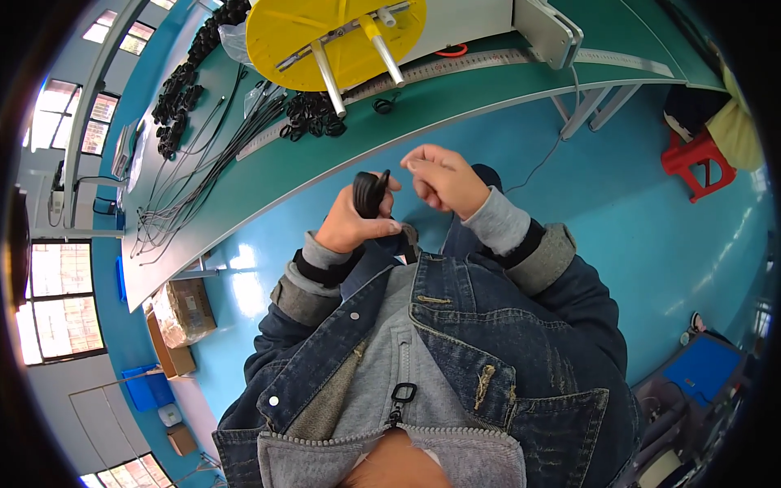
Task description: The person picks up a cable, winds it around the rods of a machine, and removes the coiled cable. They then secure the coil with a tie and place it aside, repeating this process with additional cables.
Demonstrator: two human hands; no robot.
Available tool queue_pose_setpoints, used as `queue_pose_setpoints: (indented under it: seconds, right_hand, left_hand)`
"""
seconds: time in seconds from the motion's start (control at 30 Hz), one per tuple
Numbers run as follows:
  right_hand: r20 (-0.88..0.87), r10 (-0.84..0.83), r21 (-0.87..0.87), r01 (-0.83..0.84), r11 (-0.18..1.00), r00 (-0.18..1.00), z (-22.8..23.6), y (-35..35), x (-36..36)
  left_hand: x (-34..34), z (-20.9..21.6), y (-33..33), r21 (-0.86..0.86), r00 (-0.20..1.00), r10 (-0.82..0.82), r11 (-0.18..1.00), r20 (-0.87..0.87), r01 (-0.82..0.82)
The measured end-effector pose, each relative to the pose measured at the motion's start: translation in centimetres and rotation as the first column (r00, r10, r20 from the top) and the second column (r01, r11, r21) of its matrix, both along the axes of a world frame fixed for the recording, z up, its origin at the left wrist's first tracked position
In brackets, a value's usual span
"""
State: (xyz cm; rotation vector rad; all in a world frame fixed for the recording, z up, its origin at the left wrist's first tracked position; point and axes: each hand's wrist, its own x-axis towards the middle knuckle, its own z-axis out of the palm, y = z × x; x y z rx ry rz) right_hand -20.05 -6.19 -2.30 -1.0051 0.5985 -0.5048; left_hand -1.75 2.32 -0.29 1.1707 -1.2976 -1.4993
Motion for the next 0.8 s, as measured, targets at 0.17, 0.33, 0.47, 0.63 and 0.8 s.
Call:
queue_pose_setpoints:
  seconds: [0.17,0.33,0.47,0.63,0.8]
  right_hand:
    - [-0.237,-0.156,-0.829,-0.116,0.547,0.959,2.0,1.6,1.3]
    - [-0.362,-0.349,-0.932,-0.345,0.112,0.864,2.4,3.4,3.1]
    - [-0.381,-0.191,-0.893,-0.307,0.327,0.904,2.3,2.0,3.4]
    - [-0.263,0.099,-0.579,-0.239,0.779,0.96,3.2,-2.1,2.7]
    - [-0.375,0.093,-0.646,-0.332,0.687,0.922,3.0,-3.1,3.4]
  left_hand:
    - [-1.0,-1.1,-0.2,-0.077,0.977,0.016,0.997,0.213,0.001]
    - [-0.7,-2.8,0.0,-0.169,0.968,-0.011,0.984,0.252,0.055]
    - [-0.2,-3.8,-0.4,-0.285,0.941,-0.067,0.944,0.332,0.168]
    - [1.3,-2.8,-0.5,0.3,0.913,-0.07,0.932,-0.402,0.203]
    - [0.8,-2.1,-0.8,0.298,0.83,-0.107,0.901,-0.548,0.314]
